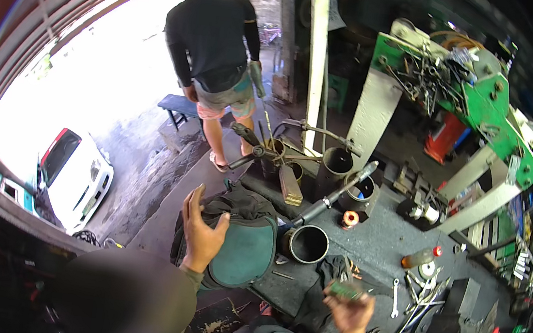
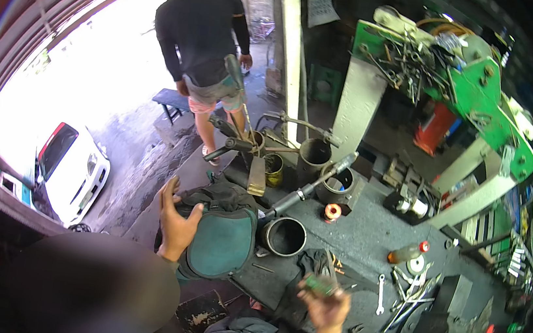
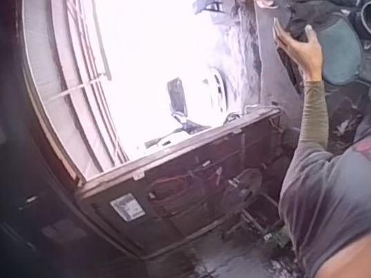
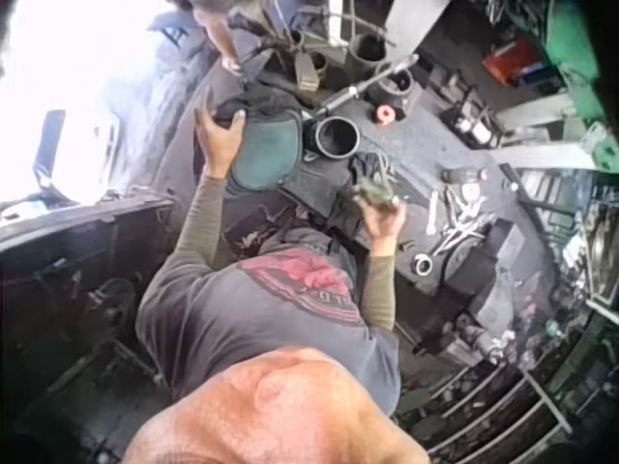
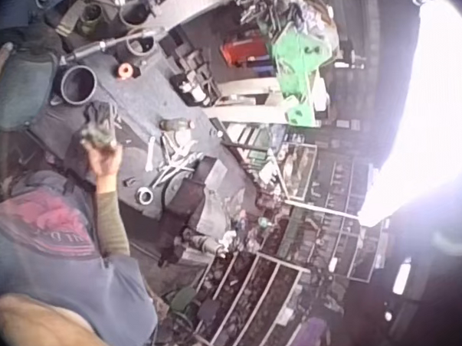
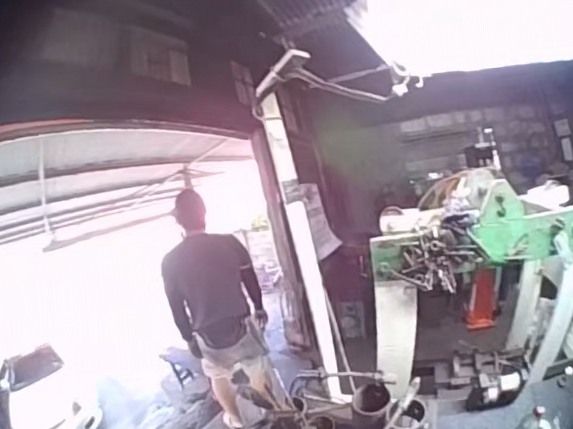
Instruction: The person assembles mechanical components on a workbench, using pliers and a screwdriver to manipulate small parts and fasteners. They handle cylindrical metal pieces and a green backpack, occasionally interacting with another person who moves around the workshop.
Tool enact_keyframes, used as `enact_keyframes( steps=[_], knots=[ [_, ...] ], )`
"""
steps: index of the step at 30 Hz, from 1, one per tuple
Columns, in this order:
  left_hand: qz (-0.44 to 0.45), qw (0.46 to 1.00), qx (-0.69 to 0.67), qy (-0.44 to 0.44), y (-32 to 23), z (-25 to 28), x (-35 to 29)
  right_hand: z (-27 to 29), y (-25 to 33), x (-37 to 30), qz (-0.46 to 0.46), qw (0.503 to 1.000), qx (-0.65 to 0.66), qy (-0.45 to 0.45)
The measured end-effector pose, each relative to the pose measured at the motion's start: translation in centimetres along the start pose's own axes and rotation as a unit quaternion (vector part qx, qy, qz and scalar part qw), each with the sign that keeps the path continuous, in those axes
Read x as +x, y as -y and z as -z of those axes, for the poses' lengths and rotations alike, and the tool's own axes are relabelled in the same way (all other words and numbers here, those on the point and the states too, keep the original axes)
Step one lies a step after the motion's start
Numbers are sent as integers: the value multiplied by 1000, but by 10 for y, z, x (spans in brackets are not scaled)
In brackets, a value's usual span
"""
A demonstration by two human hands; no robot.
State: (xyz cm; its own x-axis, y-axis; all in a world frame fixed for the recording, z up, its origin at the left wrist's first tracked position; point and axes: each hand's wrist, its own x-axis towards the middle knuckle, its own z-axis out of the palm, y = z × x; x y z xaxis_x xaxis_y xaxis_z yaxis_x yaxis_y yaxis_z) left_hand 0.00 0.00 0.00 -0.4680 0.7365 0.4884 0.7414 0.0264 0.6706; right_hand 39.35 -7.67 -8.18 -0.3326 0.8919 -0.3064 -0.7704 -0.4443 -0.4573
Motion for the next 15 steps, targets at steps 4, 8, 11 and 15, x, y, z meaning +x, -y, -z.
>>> enact_keyframes(
  steps=[4,8,11,15],
  knots=[
    [69,996,-58,-27,-25,-1,-1,18,-53,-19,-51,998,29,24],
    [-71,996,-49,36,-85,-36,-28,57,-44,-58,-38,998,32,-48],
    [-189,978,-91,-18,-121,-60,13,53,-33,-51,-18,998,-2,-61],
    [-235,970,-66,-13,-142,-63,87,33,-8,-37,40,996,-49,-67]
  ],
)
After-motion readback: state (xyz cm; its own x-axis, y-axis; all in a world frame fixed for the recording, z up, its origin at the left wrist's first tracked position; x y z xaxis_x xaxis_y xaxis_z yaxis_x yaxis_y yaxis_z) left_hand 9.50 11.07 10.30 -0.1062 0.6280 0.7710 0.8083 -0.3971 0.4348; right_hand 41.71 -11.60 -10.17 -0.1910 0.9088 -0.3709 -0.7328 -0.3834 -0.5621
